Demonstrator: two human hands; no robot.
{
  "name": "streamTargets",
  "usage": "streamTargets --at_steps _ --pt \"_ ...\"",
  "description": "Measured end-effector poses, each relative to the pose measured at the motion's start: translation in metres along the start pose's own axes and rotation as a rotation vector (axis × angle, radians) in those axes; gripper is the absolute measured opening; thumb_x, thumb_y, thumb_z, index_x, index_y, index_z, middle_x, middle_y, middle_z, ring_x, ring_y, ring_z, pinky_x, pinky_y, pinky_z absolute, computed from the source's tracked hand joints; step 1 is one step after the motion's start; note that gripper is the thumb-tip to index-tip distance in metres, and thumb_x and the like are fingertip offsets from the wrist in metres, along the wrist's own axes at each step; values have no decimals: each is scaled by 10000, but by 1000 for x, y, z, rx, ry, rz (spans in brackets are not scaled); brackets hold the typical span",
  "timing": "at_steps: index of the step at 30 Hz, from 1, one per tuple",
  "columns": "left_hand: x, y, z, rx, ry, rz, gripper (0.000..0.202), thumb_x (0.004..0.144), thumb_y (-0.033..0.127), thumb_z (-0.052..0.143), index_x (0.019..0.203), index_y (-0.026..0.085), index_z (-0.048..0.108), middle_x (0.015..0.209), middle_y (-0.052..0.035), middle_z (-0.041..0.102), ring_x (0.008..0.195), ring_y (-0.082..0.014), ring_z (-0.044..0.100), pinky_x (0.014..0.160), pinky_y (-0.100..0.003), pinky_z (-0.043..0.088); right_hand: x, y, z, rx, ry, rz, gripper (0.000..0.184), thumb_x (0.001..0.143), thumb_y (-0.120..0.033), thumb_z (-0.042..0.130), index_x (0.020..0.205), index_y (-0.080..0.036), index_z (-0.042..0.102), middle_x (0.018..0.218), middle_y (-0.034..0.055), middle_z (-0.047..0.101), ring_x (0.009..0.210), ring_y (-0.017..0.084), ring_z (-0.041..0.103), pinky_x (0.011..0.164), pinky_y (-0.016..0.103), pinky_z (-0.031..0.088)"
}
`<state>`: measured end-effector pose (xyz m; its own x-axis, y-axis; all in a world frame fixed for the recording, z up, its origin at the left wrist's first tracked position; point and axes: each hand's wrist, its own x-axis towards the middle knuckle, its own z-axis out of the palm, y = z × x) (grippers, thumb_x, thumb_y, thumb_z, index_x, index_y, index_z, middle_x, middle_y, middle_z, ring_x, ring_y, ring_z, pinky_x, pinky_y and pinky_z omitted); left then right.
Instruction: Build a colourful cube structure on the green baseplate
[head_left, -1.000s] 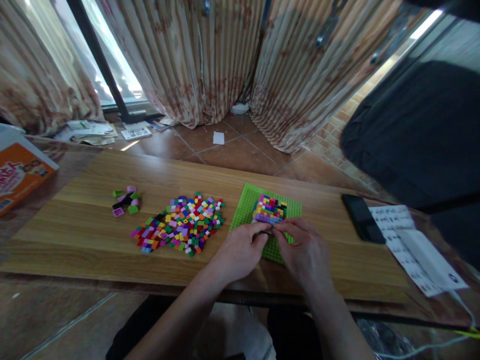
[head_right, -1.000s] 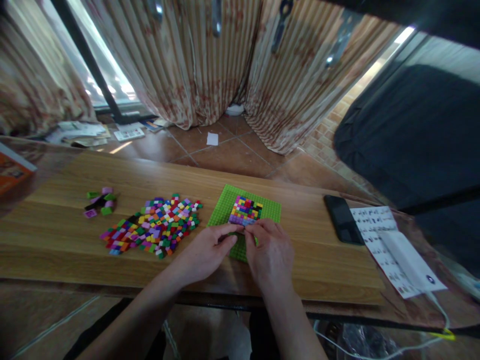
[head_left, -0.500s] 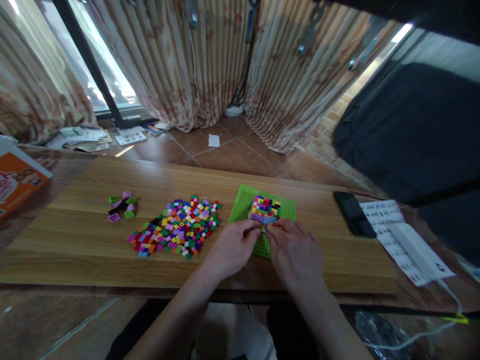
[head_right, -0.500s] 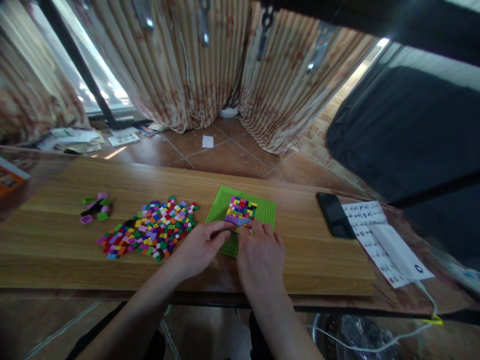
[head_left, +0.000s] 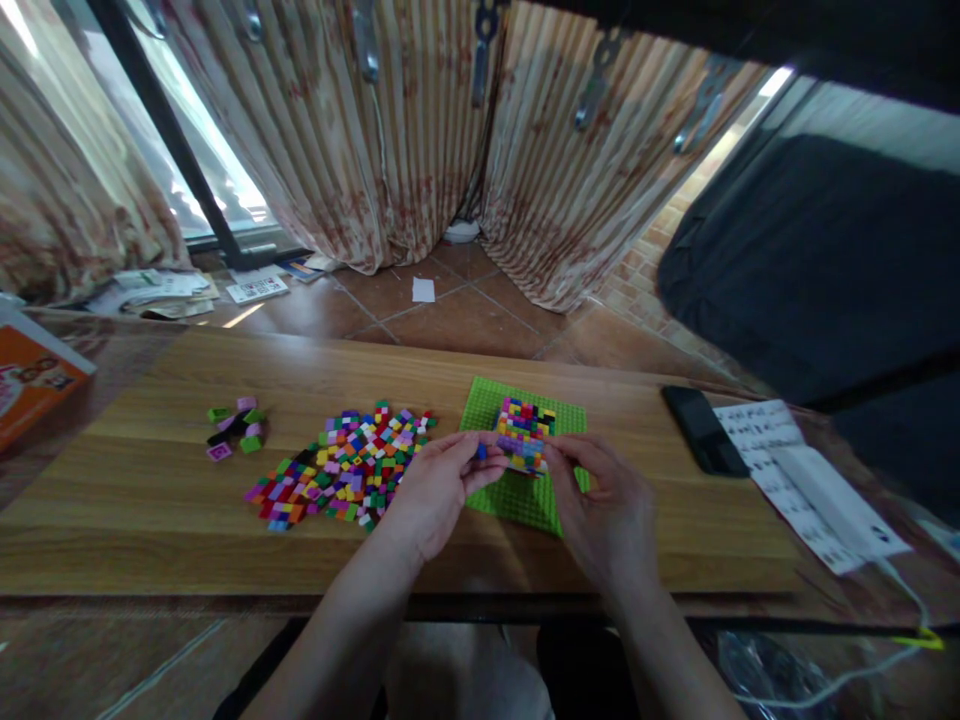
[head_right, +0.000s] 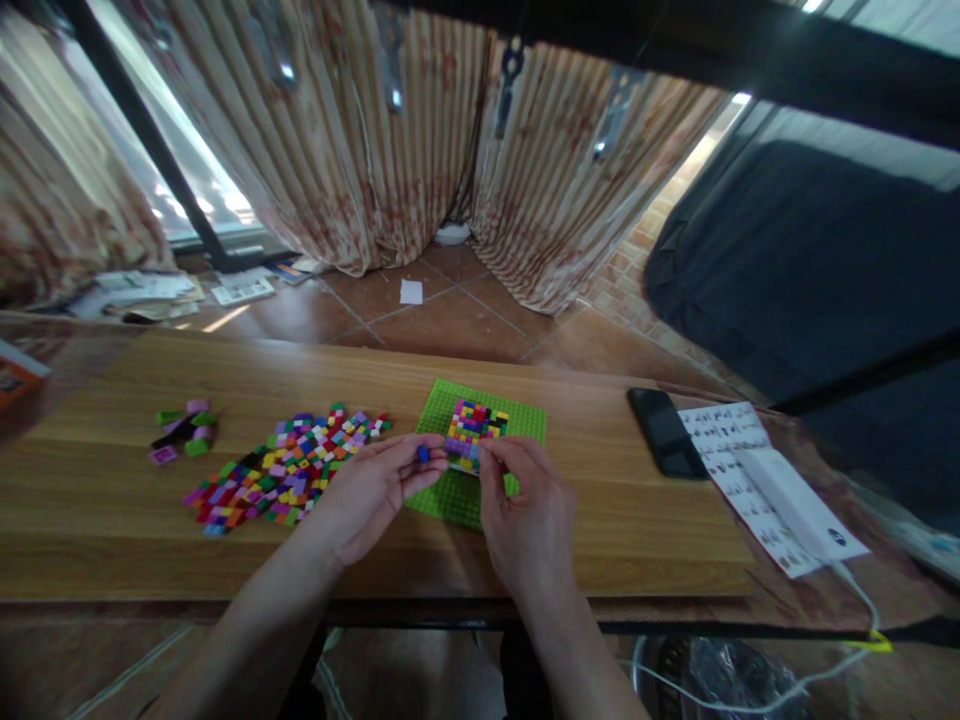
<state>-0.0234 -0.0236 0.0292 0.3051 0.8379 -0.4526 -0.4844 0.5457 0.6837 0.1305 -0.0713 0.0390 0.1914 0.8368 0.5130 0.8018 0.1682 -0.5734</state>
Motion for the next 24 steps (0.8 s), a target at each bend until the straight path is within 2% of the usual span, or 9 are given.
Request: streamTargets --at_steps 2,6,10,16,21,24 --pt "-1 0 1 -29 -19 -21 167 857 145 571 829 82 723 839 -108 733 789 -140 686 820 -270 547 -2 -1 4 59 -30 -13 156 918 -244 546 904 -211 698 918 53 708 855 169 675 796 309 544" --pt "-5 2 3 -46 -51 -32 136 822 131 608 847 96 737 902 -114 744 834 -165 693 829 -294 548 -5 -4 14 104 -94 -45 155 905 -222 563 974 -233 701 984 54 704 945 185 658 873 353 533" --pt "-7 1 1 -20 -107 -11 134 809 188 647 854 119 752 971 -103 736 822 -147 668 856 -309 524 -6 -5 19 31 -125 -98 161 883 -224 596 1005 -235 701 1030 64 696 981 211 627 887 386 515" --pt "-7 -4 -4 74 -200 27 245 815 262 661 1028 163 731 1087 -94 712 951 -153 643 929 -319 469 -9 -5 24 -86 -140 -136 120 866 -236 615 928 -232 719 996 65 688 947 229 599 863 404 491" --pt "-10 -2 -2 108 -216 23 302 814 279 662 1091 162 694 1053 -95 715 894 -154 655 879 -319 494 -9 -4 25 -88 -138 -146 130 885 -204 573 912 -211 700 999 76 684 950 226 597 858 391 486" --pt "-8 2 -3 204 -155 59 324 801 306 672 1084 149 676 995 -102 720 827 -167 669 807 -324 514 -4 4 19 -73 -105 -107 124 895 -213 554 919 -211 676 987 76 675 942 220 605 850 382 492"
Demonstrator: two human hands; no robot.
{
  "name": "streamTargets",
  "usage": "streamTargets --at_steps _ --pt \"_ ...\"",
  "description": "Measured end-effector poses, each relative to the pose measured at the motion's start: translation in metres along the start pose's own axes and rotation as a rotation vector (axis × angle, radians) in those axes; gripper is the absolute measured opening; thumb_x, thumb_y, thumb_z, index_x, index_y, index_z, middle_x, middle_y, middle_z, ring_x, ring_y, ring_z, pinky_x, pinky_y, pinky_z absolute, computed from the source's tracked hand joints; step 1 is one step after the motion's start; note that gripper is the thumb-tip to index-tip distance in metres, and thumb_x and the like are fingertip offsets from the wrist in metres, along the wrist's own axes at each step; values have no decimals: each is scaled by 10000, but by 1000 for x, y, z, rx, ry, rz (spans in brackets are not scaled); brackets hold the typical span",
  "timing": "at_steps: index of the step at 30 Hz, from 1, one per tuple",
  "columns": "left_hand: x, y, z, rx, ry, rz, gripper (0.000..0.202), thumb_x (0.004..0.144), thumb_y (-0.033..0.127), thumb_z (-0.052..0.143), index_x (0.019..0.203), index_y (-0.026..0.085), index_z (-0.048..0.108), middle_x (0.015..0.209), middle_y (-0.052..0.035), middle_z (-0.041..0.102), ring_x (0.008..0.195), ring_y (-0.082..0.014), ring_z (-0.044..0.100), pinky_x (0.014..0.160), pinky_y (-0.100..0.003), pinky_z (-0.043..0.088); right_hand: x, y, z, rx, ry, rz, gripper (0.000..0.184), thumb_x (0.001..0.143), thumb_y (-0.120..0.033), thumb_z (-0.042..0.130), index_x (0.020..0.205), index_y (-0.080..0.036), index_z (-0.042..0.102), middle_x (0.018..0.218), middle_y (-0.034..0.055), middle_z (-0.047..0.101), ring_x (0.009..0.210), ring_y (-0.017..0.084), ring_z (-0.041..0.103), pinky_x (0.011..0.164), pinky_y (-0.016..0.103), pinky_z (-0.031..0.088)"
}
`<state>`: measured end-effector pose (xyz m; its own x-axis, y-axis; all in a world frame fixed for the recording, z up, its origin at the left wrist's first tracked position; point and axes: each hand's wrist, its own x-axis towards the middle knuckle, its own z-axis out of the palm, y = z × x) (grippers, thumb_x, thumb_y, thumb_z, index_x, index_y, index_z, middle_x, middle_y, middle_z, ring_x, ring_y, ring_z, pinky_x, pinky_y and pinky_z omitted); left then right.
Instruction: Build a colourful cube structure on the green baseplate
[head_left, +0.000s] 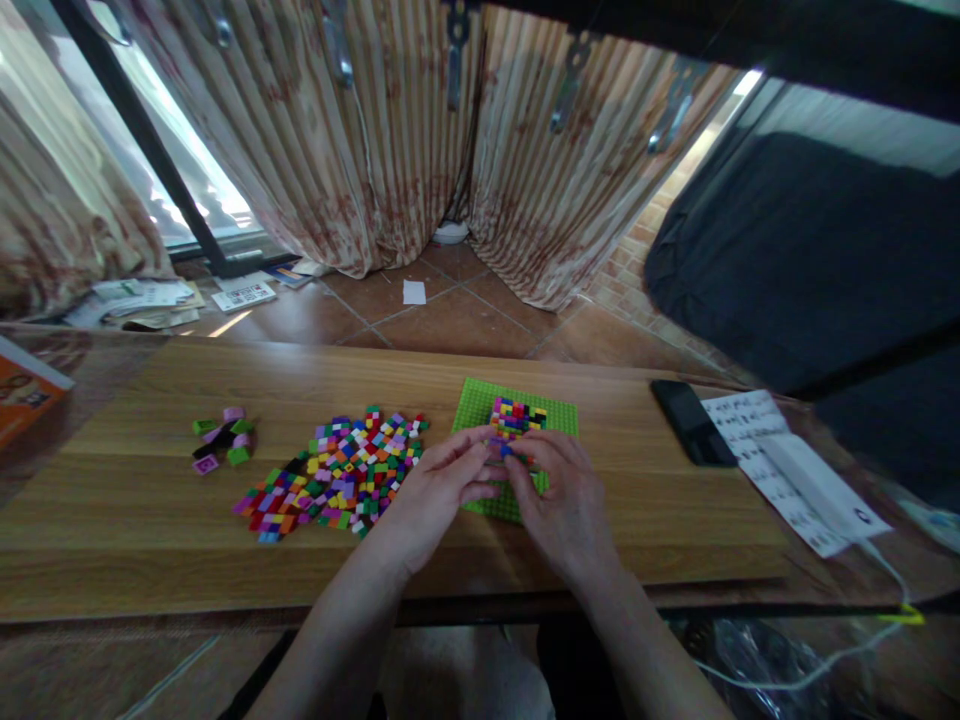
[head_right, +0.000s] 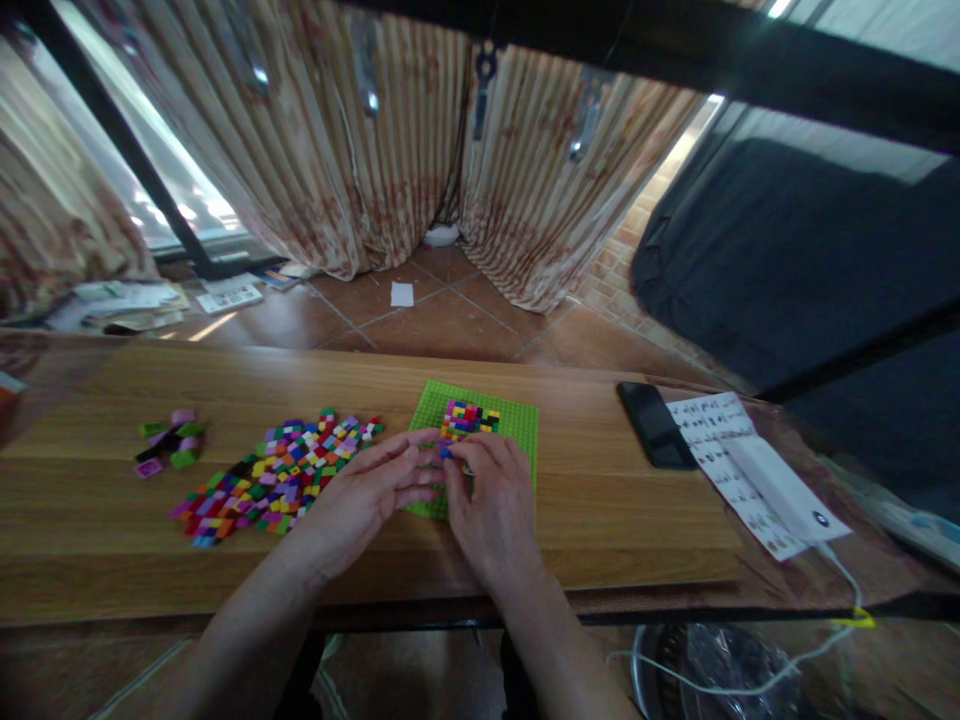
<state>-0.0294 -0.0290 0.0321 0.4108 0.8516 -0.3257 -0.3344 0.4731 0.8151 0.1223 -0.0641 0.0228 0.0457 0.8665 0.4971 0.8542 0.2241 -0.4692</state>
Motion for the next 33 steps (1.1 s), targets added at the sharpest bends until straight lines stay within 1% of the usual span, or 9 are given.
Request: streamTargets --at_steps 3,5,8,11,14,19,25,29,33 --pt "7 1 -7 163 158 76 293 775 297 677 1021 139 670 918 -82 715 723 -150 657 722 -301 509 4 14 -9 -22 47 55 124 909 -233 535 926 -204 654 957 76 662 923 225 607 830 386 497" --pt "11 -1 -13 302 241 141 248 773 280 656 975 138 673 840 -57 699 680 -148 640 683 -292 497 5 20 -11 -36 28 34 121 911 -224 533 928 -202 651 957 76 658 924 228 604 838 394 495" --pt "16 -6 -17 543 259 245 208 791 238 606 961 142 679 787 -42 681 691 -163 627 677 -293 485 4 22 -9 -54 -62 -49 120 904 -198 547 909 -206 666 984 77 662 943 228 598 860 399 491" --pt "18 -13 -14 694 257 300 223 812 219 575 999 144 672 849 -62 696 739 -179 634 711 -306 488 2 19 -4 -123 -130 -77 126 895 -176 565 882 -203 687 1004 84 668 966 240 589 867 410 483" --pt "18 -20 -6 738 265 289 254 822 246 588 1045 151 661 906 -81 708 773 -196 650 731 -318 495 1 16 -1 -186 -144 -78 118 885 -165 582 875 -191 697 1002 90 668 957 247 582 862 416 481" --pt "18 -25 5 760 285 267 250 821 279 616 1042 170 659 915 -87 713 774 -207 648 730 -325 492 2 14 -1 -191 -162 -84 134 891 -160 568 877 -196 697 988 86 663 944 239 578 847 408 485" --pt "19 -26 8 865 313 242 340 850 334 587 1108 117 630 999 -130 701 782 -211 643 755 -346 492 1 14 -1 -198 -161 -84 129 893 -158 570 888 -185 697 994 89 664 948 243 583 869 412 490" --pt "22 -27 11 933 345 237 330 854 299 586 1119 107 629 1040 -131 693 819 -214 644 790 -353 491 1 14 -2 -199 -140 -77 118 895 -170 582 870 -173 697 988 92 665 929 242 593 865 410 505" --pt "26 -29 13 989 390 266 326 854 259 587 1136 101 630 1038 -124 691 881 -226 643 839 -362 485 3 14 -3 -193 -153 -72 119 889 -150 579 876 -160 697 989 101 661 939 252 592 865 419 515"
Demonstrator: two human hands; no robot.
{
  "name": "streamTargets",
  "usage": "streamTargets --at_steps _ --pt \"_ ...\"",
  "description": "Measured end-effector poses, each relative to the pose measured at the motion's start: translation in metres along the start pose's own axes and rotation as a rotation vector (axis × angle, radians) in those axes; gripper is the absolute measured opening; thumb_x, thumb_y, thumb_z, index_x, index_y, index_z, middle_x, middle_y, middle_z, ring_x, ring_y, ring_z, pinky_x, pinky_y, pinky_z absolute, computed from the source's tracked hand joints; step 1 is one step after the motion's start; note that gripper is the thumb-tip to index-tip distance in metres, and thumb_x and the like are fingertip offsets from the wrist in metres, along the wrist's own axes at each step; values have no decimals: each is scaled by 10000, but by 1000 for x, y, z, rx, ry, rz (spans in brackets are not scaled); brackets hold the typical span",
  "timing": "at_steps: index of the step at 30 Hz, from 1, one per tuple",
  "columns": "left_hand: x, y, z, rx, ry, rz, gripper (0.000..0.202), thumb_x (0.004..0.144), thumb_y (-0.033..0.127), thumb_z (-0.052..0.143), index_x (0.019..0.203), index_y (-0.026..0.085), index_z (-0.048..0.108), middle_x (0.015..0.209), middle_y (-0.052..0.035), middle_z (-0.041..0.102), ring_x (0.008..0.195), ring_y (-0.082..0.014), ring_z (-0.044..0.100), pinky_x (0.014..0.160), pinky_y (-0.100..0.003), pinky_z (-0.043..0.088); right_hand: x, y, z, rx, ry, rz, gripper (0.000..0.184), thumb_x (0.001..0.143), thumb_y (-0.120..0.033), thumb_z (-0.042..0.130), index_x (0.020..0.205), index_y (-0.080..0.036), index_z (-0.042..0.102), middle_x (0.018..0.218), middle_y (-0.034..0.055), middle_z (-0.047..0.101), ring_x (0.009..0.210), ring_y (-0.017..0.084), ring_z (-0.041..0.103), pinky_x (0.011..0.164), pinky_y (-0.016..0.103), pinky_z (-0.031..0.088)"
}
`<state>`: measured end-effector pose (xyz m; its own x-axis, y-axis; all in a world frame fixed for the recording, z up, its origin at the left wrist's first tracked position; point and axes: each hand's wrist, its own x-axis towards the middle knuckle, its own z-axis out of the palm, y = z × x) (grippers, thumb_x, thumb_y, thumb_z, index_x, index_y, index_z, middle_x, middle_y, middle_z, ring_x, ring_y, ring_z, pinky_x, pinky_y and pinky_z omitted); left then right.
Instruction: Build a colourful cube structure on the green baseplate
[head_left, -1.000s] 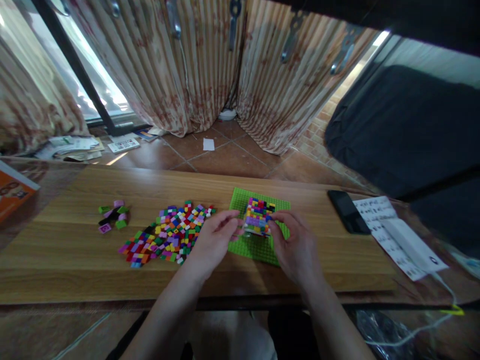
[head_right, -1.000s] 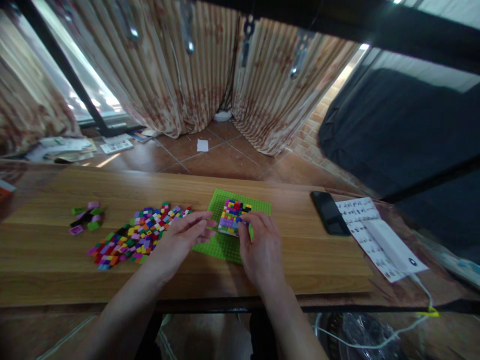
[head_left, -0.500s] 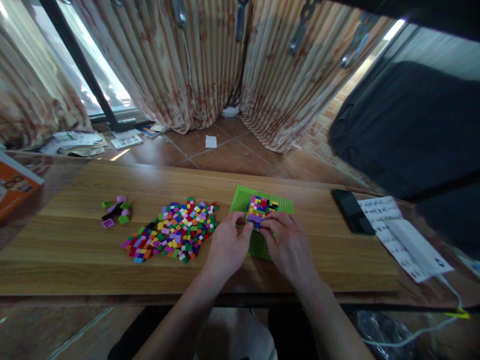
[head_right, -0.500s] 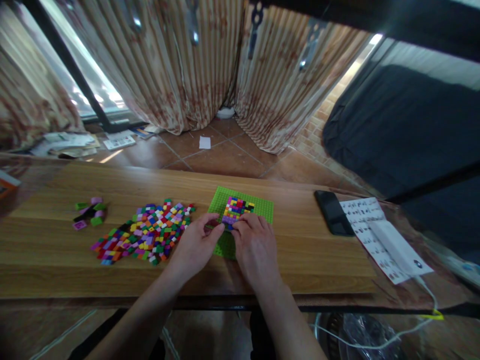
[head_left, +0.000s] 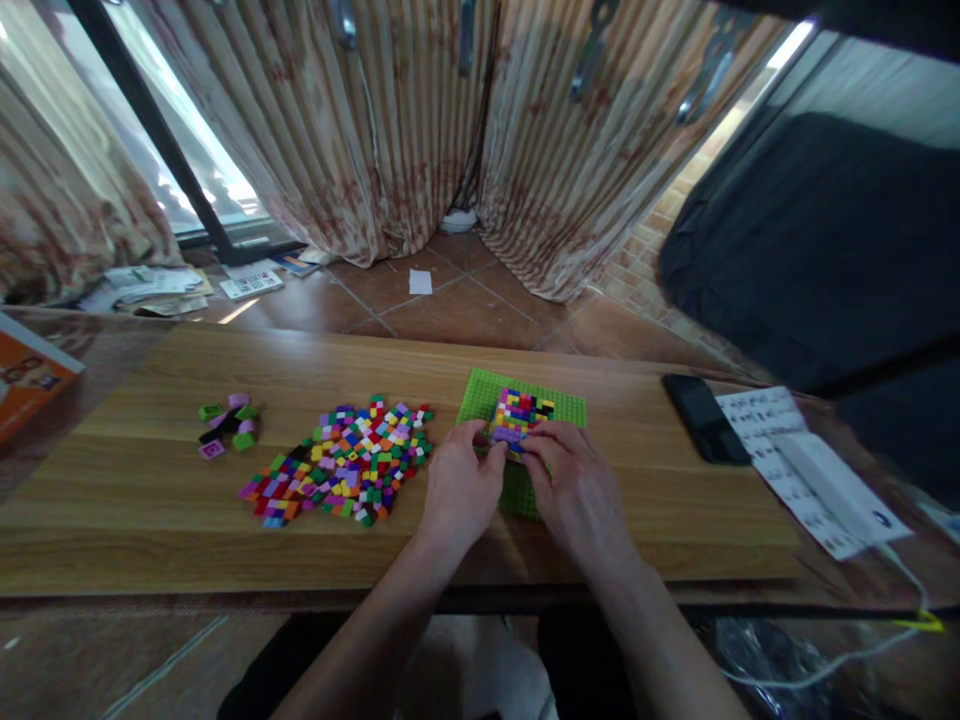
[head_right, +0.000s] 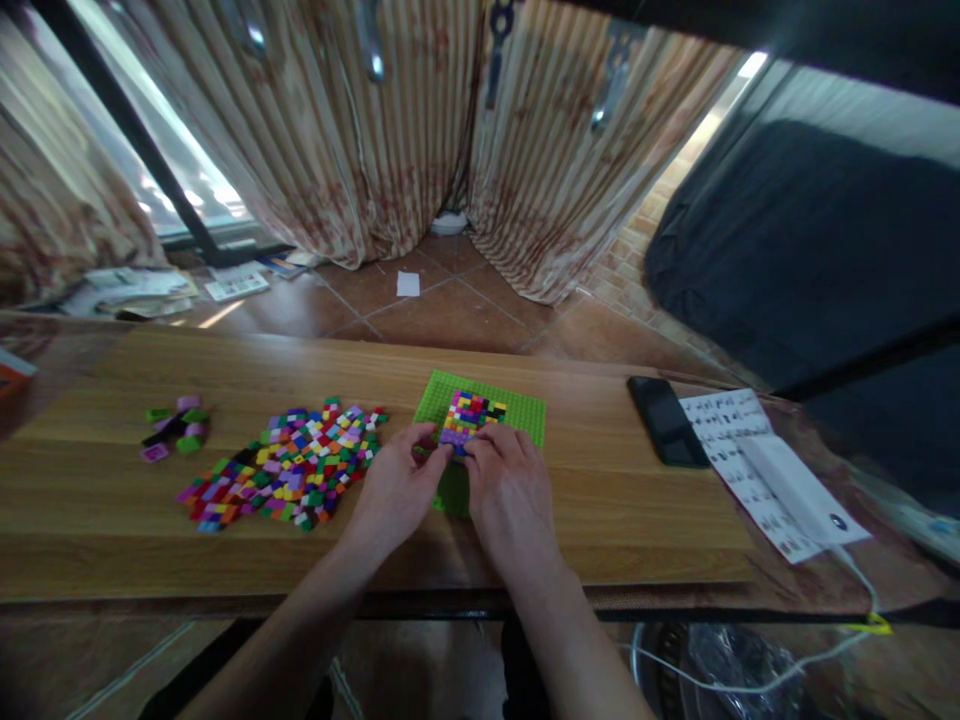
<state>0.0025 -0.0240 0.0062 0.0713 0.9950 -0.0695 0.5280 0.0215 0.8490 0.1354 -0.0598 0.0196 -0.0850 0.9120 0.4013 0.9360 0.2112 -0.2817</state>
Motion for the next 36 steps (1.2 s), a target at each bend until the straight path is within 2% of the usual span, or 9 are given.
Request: streamTargets --at_steps 4,10,18,29,36 --pt "-1 1 4 38 35 20 302 841 223 595 1117 105 637 1046 -130 679 957 -241 636 871 -368 479 0 0 0 39 19 14 133 879 -127 573 857 -166 697 996 102 659 950 251 598 868 417 522" --pt "-2 3 6 42 36 19 278 844 210 581 1100 116 638 1030 -122 675 899 -230 638 849 -365 485 -2 2 4 96 71 61 122 874 -146 584 854 -179 699 1030 97 652 980 248 606 880 418 524" --pt "-2 1 6 41 25 39 290 845 188 577 1116 99 629 1050 -136 678 963 -244 635 879 -377 483 -2 2 8 110 64 63 103 840 -153 635 909 -185 706 1066 93 649 1007 252 589 886 417 516" --pt "-2 -1 7 -8 44 30 262 858 245 579 1082 127 645 1014 -117 686 943 -232 648 858 -372 502 -1 -3 6 61 61 36 118 862 -146 595 892 -173 706 1016 90 677 972 252 585 863 410 515" --pt "-4 2 8 90 73 75 256 890 231 542 1098 111 629 1021 -132 684 970 -248 648 865 -385 503 -1 -4 7 70 98 71 104 847 -147 622 867 -185 717 993 71 697 940 242 602 854 391 514"
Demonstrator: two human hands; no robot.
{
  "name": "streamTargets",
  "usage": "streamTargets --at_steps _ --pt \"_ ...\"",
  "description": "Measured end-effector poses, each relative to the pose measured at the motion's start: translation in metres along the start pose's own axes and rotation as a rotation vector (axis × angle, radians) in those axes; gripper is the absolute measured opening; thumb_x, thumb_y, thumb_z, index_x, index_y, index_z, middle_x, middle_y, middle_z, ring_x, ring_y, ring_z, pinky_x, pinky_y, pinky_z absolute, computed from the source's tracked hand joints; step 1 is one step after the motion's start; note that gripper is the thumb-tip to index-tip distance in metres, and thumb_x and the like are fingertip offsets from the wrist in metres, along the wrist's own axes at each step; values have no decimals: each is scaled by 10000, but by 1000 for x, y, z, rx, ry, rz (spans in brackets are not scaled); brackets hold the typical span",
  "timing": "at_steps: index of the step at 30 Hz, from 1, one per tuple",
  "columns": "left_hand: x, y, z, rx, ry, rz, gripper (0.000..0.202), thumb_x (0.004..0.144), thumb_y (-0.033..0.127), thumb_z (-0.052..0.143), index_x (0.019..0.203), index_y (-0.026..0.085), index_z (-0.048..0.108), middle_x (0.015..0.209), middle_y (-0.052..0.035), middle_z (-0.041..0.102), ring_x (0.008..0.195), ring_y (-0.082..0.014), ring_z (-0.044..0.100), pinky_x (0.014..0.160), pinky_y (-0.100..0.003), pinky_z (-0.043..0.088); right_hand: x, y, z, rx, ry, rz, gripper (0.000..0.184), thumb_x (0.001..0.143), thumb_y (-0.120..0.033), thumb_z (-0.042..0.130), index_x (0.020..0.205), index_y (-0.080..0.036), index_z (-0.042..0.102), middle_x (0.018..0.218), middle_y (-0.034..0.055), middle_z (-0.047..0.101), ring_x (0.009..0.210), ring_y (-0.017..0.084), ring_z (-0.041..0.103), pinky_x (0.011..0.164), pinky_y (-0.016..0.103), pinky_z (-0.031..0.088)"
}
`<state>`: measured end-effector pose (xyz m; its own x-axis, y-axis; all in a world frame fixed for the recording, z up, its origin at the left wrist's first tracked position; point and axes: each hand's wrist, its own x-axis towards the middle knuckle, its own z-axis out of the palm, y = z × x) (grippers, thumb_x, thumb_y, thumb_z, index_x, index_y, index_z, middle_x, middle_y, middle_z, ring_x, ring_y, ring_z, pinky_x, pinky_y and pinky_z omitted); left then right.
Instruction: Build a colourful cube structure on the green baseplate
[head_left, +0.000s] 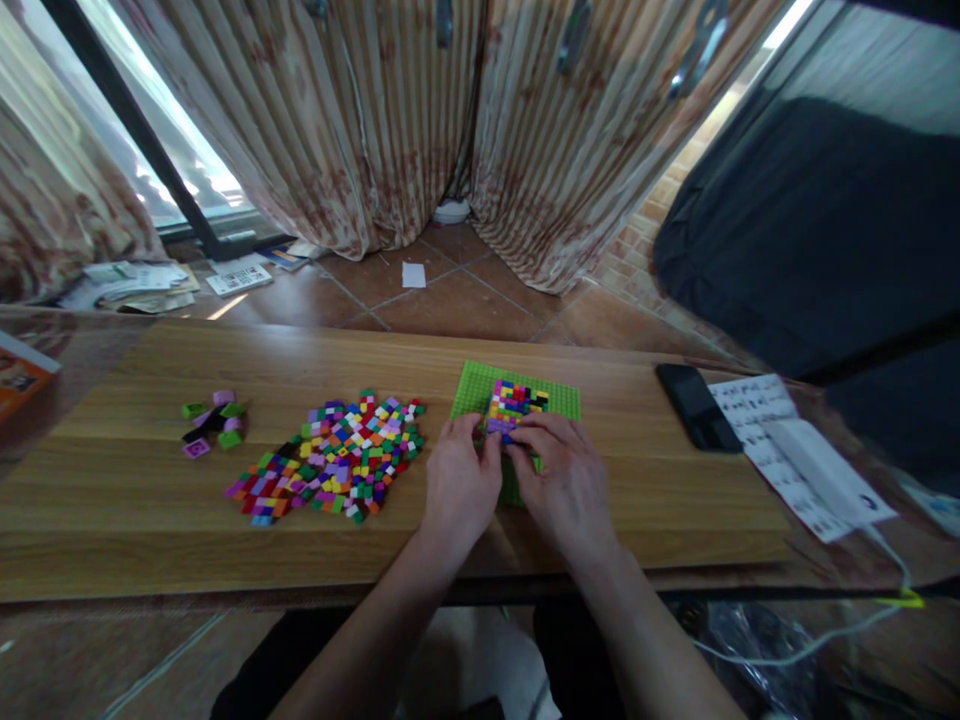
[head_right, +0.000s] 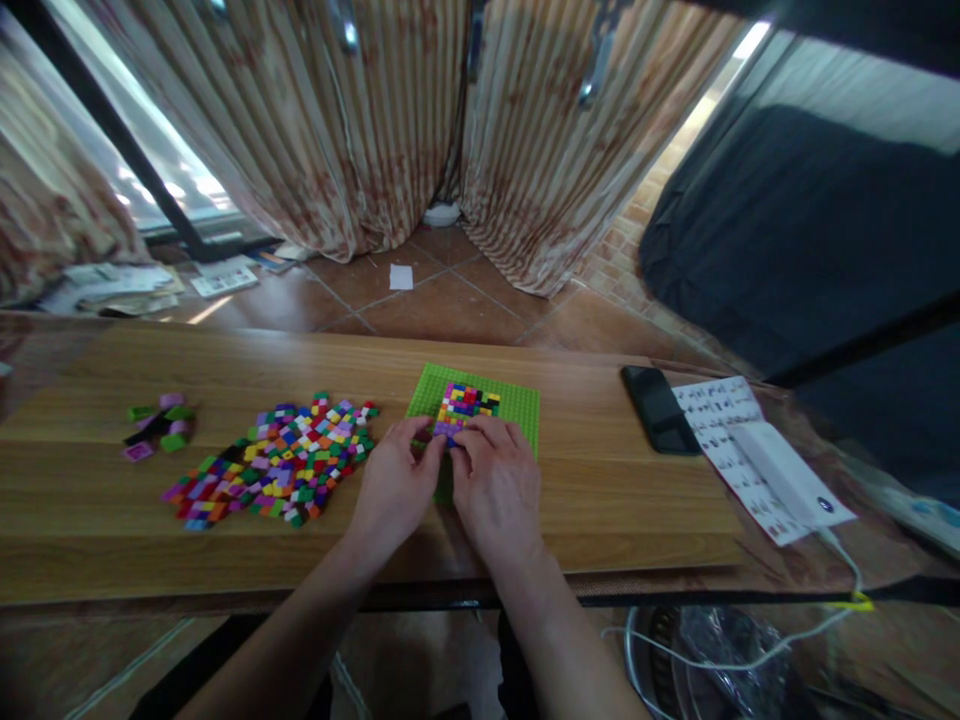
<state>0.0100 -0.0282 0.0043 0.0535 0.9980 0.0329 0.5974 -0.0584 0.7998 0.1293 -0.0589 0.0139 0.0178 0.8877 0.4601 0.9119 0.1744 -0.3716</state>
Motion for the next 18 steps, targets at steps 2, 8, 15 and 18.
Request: streamTargets --at_steps 2,8,15,18 --pt "-1 1 1 39 8 25 253 898 224 531 1109 115 619 1018 -130 688 953 -248 653 856 -385 507 0 1 0 12 10 18 93 846 -160 630 867 -189 715 990 66 696 941 239 603 857 390 511" --pt "-7 3 3 210 44 93 307 920 211 475 1192 106 573 1087 -157 670 945 -272 659 807 -387 520 1 2 -2 25 -36 16 106 852 -151 603 848 -194 699 1001 72 685 973 244 584 868 397 494" --pt "-9 6 3 311 23 109 321 934 217 440 1231 151 543 1064 -130 664 928 -246 661 772 -332 512 2 3 0 23 -83 3 124 871 -149 550 870 -201 663 1054 91 658 1010 261 554 877 427 479" --pt "-9 7 2 297 14 111 318 936 214 436 1227 148 544 1070 -133 661 927 -248 659 768 -336 511 2 3 0 9 -93 3 118 876 -145 546 878 -196 652 1056 94 652 1007 260 546 879 423 475"
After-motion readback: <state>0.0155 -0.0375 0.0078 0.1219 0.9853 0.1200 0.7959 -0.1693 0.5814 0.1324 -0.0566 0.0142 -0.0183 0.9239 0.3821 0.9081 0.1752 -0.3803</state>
